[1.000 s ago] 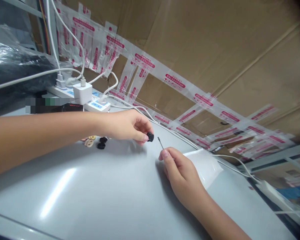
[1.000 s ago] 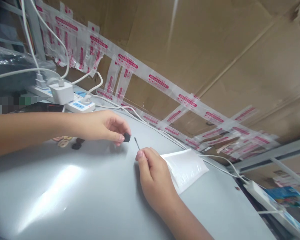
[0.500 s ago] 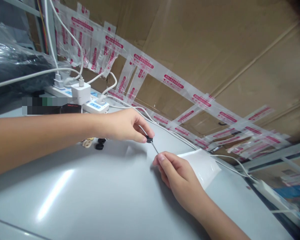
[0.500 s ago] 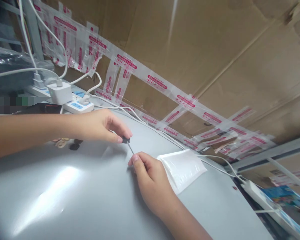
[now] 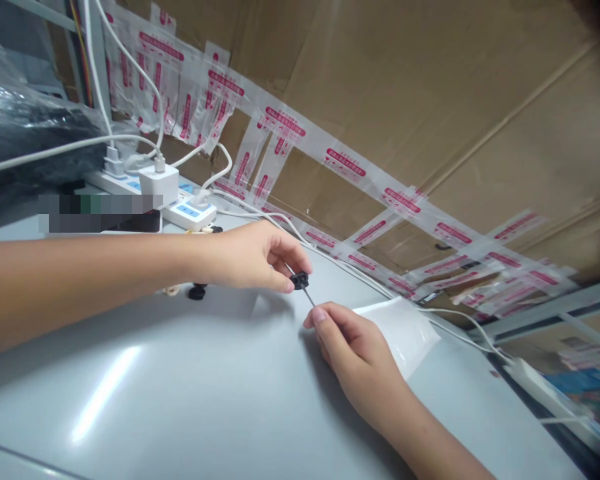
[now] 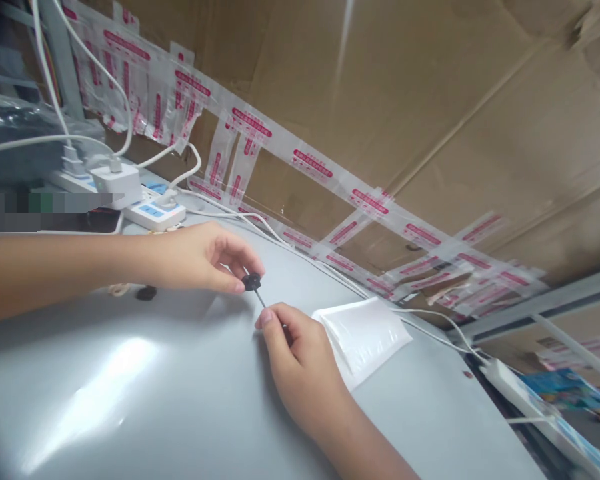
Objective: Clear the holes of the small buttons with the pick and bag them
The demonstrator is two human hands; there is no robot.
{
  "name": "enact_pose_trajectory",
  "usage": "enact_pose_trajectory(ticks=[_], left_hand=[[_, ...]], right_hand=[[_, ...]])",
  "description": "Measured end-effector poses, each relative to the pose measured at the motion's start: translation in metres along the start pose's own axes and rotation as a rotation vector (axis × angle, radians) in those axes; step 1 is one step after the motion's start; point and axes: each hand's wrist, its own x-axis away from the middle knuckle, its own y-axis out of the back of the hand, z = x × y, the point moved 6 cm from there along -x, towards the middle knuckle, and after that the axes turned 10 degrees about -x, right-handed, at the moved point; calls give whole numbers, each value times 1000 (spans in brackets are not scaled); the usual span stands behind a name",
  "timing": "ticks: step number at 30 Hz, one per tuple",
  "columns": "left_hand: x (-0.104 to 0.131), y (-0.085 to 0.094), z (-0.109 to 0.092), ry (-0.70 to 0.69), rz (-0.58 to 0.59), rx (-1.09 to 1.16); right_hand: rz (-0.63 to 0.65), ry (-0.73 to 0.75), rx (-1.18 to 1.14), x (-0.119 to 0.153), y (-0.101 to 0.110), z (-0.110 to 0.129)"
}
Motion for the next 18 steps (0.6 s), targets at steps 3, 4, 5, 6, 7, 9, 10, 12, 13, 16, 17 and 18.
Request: enact_pose_trajectory(ticks=[3, 4, 5, 6, 7, 9, 10, 12, 13, 16, 17, 18], left_hand=[[0, 0, -2, -16, -22, -5], [0, -1, -3, -17, -28, 3], [0, -1, -4, -14, -36, 14], [1, -1, -5, -7, -45, 24], [1, -2, -7, 1, -57, 33], [4, -3, -11, 24, -94, 41], [5, -3, -13, 36, -120, 40], [7, -3, -17, 65, -177, 26], [9, -4, -19, 81, -198, 14], [10, -6, -20, 100, -234, -20], [10, -8, -21, 96, -240, -32], [10, -8, -21, 86, -249, -45]], right_hand=[[-29, 64, 77, -1, 2, 6], [-43, 95, 111, -1, 3, 8], [-56, 127, 146, 0, 4, 11], [-68, 157, 181, 0, 5, 14], [-76, 187, 216, 1, 5, 17], [-85, 242, 281, 4, 5, 22], [-90, 267, 312, 5, 5, 24], [-106, 312, 369, 8, 4, 28], [-116, 330, 396, 10, 5, 29], [-133, 365, 477, 12, 3, 30], [-133, 368, 500, 12, 3, 30], [-133, 370, 521, 12, 2, 29]])
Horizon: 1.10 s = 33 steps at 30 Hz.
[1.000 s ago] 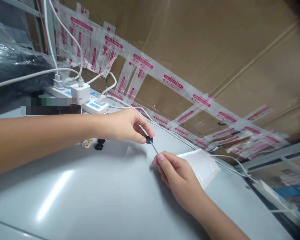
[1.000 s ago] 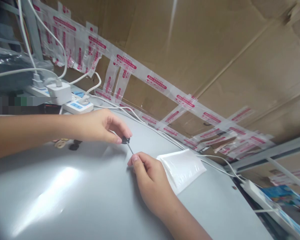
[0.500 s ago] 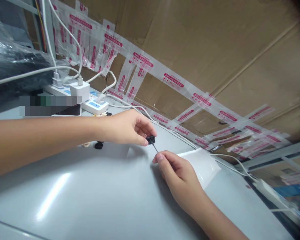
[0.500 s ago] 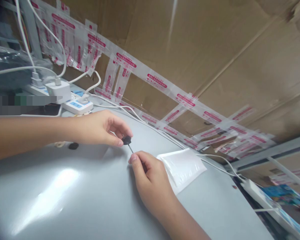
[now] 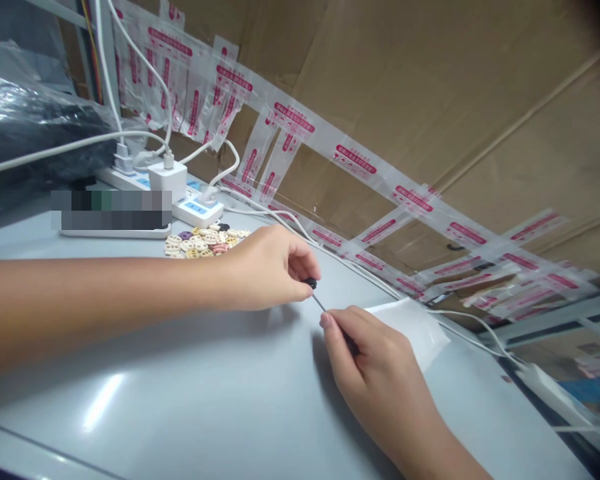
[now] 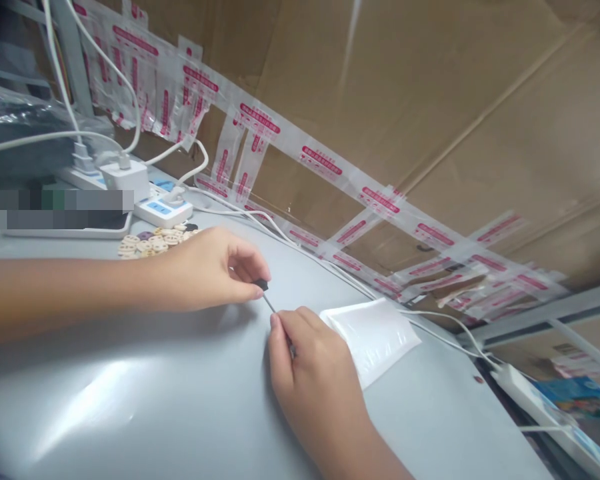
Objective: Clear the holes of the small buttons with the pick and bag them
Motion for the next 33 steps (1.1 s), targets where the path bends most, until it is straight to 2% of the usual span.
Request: enact_pose_trajectory(ticks=[4, 7, 11, 18, 22, 25, 29, 31, 33], left_hand=[[0, -2, -1, -66, -34, -48], [0, 0, 1, -53, -46, -29], [1, -4, 4, -2, 17, 71], [5, -18, 3, -46, 96, 153], [7, -25, 3, -78, 143, 181], [8, -24, -4, -207, 126, 132], [13, -19, -20, -513, 72, -110], [15, -18, -24, -591, 65, -179], [15, -17, -26, -612, 73, -189]], right_hand=[[10, -3, 55, 1, -1, -1], [5, -90, -6, -1, 3, -7], [-40, -292, -310, -5, 5, -21], [35, -538, -971, -4, -20, -32], [51, -620, -1109, -1, -25, -33], [39, -614, -1122, -2, -24, -33], [60, -550, -1070, -3, -21, -32], [65, -532, -1051, -4, -18, -32], [51, -527, -1055, -3, -16, -32]])
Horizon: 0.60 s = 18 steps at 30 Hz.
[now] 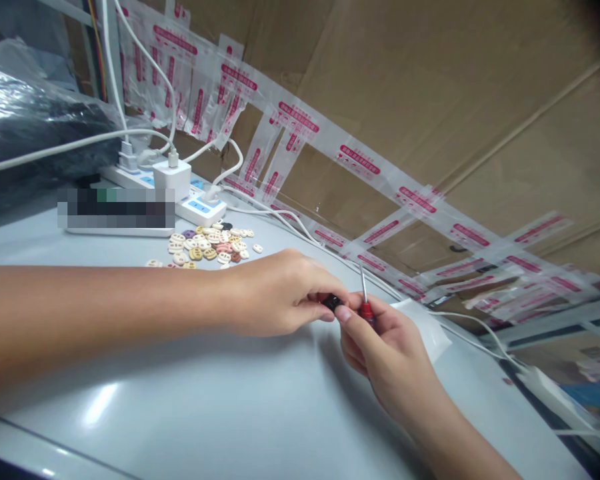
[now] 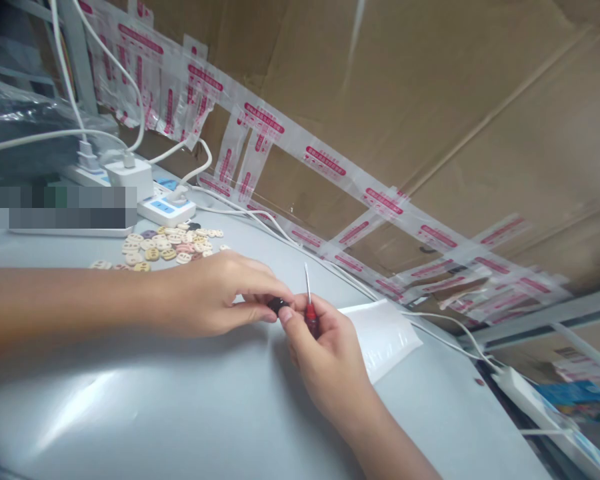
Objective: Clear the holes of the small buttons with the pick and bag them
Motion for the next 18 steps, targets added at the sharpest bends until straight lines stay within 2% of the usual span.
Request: enact_pose_trajectory(ticks=[8, 14, 18], left_hand=[[2, -2, -1, 50, -20, 69], [1, 0, 0, 62, -8, 113], [0, 4, 4, 56, -12, 73]], right_hand=[[-82, 43, -21, 5, 3, 1], [-58, -1, -88, 5, -2, -1], [-52, -4, -12, 4, 2, 0]])
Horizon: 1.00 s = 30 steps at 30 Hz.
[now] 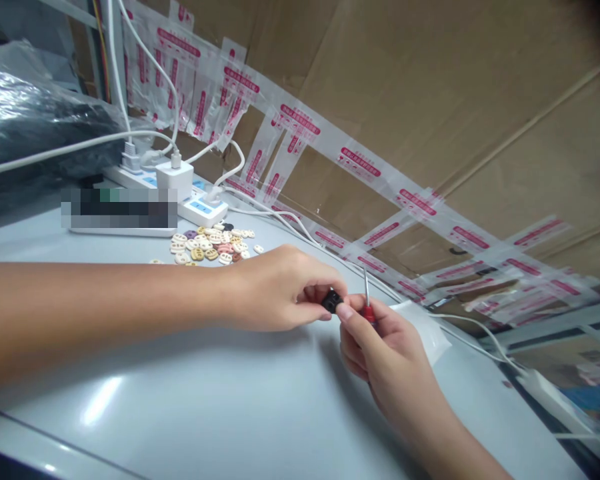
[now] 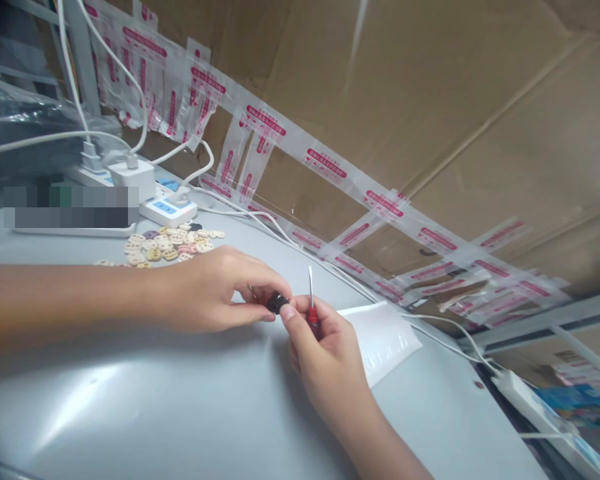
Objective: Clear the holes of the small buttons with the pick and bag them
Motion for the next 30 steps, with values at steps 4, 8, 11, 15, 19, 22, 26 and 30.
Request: enact_pose_trajectory(ticks=[4, 8, 11, 15, 19, 22, 26, 30], left_hand=[[0, 8, 15, 92, -42, -45], [1, 11, 24, 163, -45, 1], [1, 8, 23, 180, -18, 32], [1, 7, 23, 226, -10, 69], [3, 8, 25, 269, -5, 94], [3, 7, 26, 282, -8, 105], [2, 6, 26, 272, -4, 83], [2, 6, 24, 234, -4, 39]], right_hand=[[-15, 82, 307, -2, 9, 4], [22, 154, 632, -1, 6, 6], [34, 184, 740, 0, 3, 8], [28, 187, 808, 1, 2, 10], [28, 213, 896, 2, 0, 15], [35, 229, 925, 3, -2, 18], [37, 225, 950, 3, -3, 19], [61, 188, 925, 4, -4, 16]])
